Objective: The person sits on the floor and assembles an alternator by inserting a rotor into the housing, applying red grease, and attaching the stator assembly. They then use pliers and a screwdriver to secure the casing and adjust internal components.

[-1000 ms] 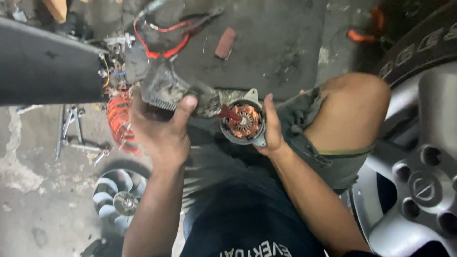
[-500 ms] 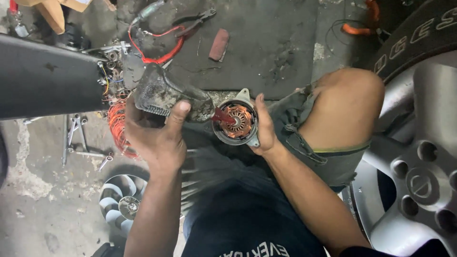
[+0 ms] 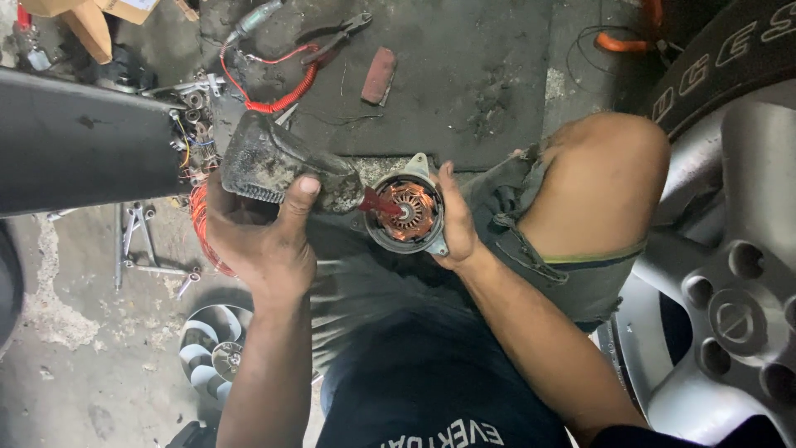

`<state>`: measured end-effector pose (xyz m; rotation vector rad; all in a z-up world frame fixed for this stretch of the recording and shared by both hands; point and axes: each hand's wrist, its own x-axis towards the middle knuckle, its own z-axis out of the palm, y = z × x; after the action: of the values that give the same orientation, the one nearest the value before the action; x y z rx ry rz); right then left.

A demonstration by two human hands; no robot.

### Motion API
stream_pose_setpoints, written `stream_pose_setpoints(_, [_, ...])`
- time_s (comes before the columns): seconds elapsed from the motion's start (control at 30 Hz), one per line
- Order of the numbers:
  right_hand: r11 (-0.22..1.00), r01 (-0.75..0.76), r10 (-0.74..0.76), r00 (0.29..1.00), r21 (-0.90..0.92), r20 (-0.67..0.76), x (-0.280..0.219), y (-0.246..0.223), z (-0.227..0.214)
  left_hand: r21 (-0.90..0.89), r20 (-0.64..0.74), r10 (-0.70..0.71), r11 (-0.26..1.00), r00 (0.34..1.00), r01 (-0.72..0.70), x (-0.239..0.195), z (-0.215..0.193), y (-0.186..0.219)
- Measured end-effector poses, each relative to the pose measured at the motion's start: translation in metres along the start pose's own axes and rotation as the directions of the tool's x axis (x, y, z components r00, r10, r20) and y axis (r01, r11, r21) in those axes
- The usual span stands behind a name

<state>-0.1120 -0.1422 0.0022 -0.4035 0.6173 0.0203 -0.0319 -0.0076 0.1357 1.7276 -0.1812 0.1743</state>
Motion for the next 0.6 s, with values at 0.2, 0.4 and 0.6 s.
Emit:
stream_pose_setpoints(0.2, [1.0,-0.015,0.014,0.996,0.012,0.093,0.01,0.013,-0.021,0.004,-0.008,0.017,1.0,1.0,-0.017,-0.001,0.003,0.004])
stream_pose_setpoints(0.4, [0.999,0.022,-0.029,0.989,0.046,0.147,-0.011,-0.005,0.006,0.038,0.027,0.008,0.999,1.0,-0.009,0.001,-0.002,0.001])
stream_pose_setpoints(0.6, [1.0,0.017,-0.02,0.987,0.021,0.162,0.002,0.004,-0.011,0.044,0.007,0.03,0.999,1.0,-0.03,-0.003,-0.001,-0.007])
